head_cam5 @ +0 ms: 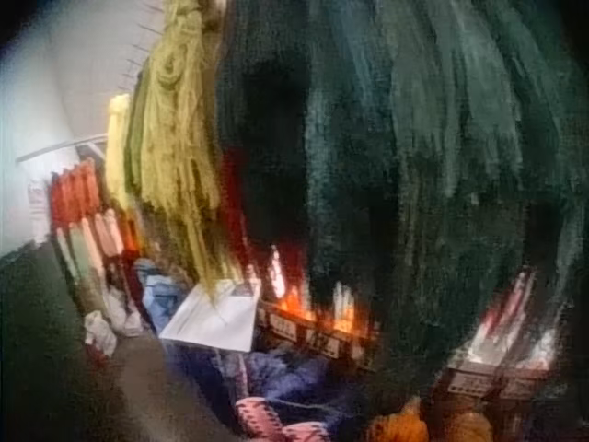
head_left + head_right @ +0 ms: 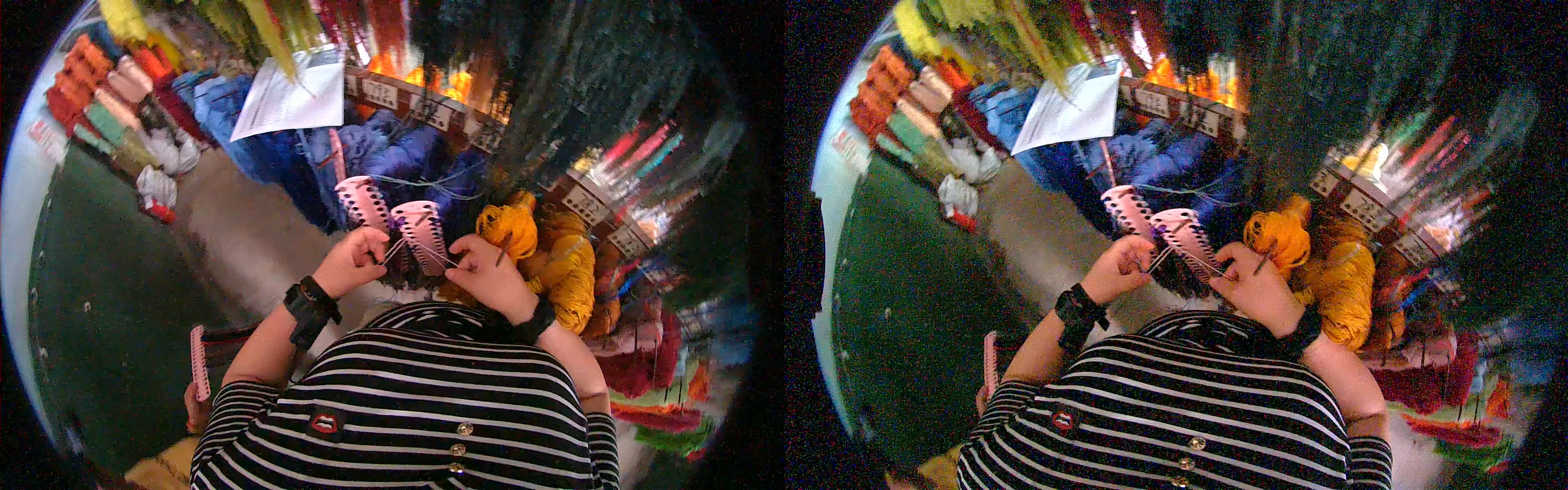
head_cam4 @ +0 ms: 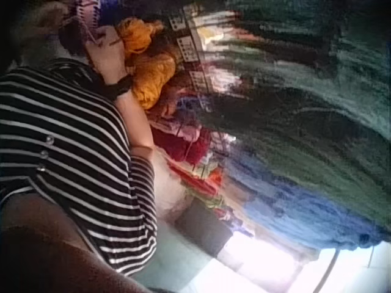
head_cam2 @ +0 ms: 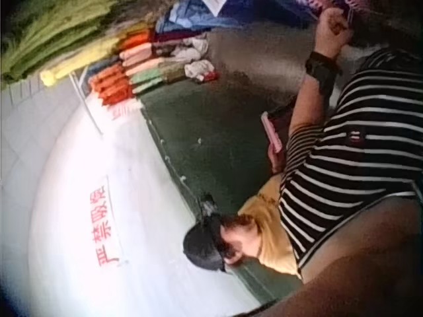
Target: The person checks a list, picks up thread organizers, and pulls strands of thread from hanging bundles. They then thread the strands through the holes of the organizers and refer back to the list.
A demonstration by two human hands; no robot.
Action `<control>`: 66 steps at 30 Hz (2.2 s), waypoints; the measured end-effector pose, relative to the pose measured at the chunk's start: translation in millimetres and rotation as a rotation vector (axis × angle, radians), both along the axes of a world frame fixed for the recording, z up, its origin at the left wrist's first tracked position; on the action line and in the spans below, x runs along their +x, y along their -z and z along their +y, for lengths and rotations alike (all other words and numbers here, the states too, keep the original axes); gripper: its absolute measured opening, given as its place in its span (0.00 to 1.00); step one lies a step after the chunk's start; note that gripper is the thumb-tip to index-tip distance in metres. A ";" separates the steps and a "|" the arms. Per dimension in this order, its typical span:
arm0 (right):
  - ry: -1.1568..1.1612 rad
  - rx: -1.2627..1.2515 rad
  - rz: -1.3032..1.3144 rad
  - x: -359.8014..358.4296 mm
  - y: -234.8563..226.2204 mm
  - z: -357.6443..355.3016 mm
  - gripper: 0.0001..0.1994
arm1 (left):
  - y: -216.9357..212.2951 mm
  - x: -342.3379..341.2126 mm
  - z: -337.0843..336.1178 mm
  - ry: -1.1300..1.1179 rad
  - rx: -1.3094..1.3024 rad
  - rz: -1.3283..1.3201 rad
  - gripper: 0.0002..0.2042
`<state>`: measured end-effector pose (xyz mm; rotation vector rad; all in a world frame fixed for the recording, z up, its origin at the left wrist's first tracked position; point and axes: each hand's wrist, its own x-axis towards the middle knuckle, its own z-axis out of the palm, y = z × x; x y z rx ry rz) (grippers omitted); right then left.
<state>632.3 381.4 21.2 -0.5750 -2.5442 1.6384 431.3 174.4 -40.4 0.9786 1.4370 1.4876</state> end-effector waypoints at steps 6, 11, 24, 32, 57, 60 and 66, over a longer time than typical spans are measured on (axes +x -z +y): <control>-0.039 0.104 0.064 1.1 15.8 11.7 0.19 | -2.8 16.3 2.7 -0.243 -0.121 0.065 0.26; -0.072 0.220 0.148 -3.1 24.3 15.1 0.20 | 5.8 16.1 -1.3 -0.330 -0.116 -0.028 0.23; -0.136 0.425 -0.009 5.4 12.5 14.3 0.10 | -21.6 28.5 -5.9 -0.220 0.164 -0.142 0.22; -0.239 0.089 0.075 5.9 6.8 -2.8 0.10 | -42.4 44.5 17.7 -0.030 0.015 -0.030 0.24; 0.379 -0.036 0.201 -56.2 59.4 -69.4 0.07 | -15.8 -161.8 -139.8 -0.350 0.384 -0.700 0.15; 0.408 -0.184 0.230 -61.7 52.9 -79.1 0.07 | 18.3 -237.6 -205.6 -0.420 0.490 -0.722 0.17; 0.427 -0.156 0.077 -66.3 41.7 -82.4 0.09 | 80.9 -258.0 -243.9 -0.813 0.104 -0.744 0.21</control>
